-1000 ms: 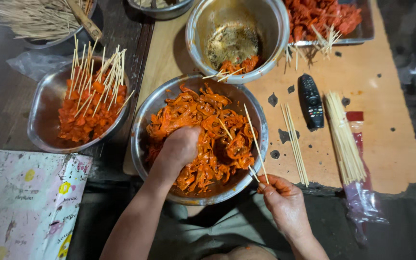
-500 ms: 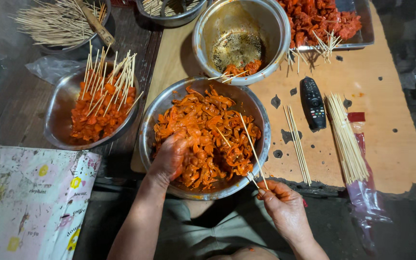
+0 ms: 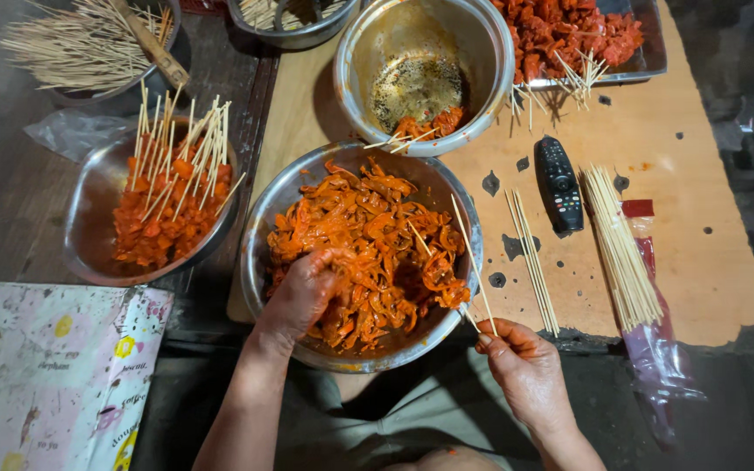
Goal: The person threads marinated pieces of orange-colored meat or chicken skins onto wooden skewers by hand, picking them from a large metal bowl and placing the completed skewers into a separate metal bowl.
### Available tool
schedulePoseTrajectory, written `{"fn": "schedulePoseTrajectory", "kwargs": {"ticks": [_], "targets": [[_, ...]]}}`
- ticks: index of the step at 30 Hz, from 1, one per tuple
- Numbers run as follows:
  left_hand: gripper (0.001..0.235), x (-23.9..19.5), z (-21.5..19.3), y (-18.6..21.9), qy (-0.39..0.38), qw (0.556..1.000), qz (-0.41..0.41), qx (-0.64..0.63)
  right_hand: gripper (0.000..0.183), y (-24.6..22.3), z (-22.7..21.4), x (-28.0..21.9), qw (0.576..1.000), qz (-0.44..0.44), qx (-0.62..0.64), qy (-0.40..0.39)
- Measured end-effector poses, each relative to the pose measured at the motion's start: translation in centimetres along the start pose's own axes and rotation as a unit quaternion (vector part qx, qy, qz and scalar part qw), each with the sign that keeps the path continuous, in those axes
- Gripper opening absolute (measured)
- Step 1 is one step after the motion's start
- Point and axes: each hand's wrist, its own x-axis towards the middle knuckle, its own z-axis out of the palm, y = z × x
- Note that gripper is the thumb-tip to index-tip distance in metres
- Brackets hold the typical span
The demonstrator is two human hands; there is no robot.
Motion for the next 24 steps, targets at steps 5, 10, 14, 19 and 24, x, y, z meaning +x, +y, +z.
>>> {"fn": "schedulePoseTrajectory", "kwargs": {"ticks": [5, 10, 14, 19, 24], "targets": [[0.037, 0.8, 0.7, 0.2, 0.010, 0.997, 0.040, -0.072, 0.025, -0.7, 0.2, 0.1, 1.000, 0.004, -0.024, 0.012], [0.038, 1.8, 1.1, 0.0, 0.009, 0.967, 0.054, -0.249, 0.026, -0.7, 0.2, -0.4, 0.998, 0.023, -0.053, -0.010], [0.039, 2.1, 1.7, -0.1, 0.040, 0.960, 0.091, -0.262, 0.023, 0.8, 0.0, -0.9, 0.996, 0.000, -0.039, -0.084], [0.039, 2.4, 1.0, -0.9, 0.087, 0.966, 0.047, -0.237, 0.024, 2.4, 0.4, -0.9, 0.992, -0.009, -0.004, -0.125], [0.036, 2.4, 0.9, -2.3, 0.078, 0.946, 0.087, -0.303, 0.023, 2.9, 0.9, -1.2, 0.993, 0.020, -0.010, -0.114]]}}
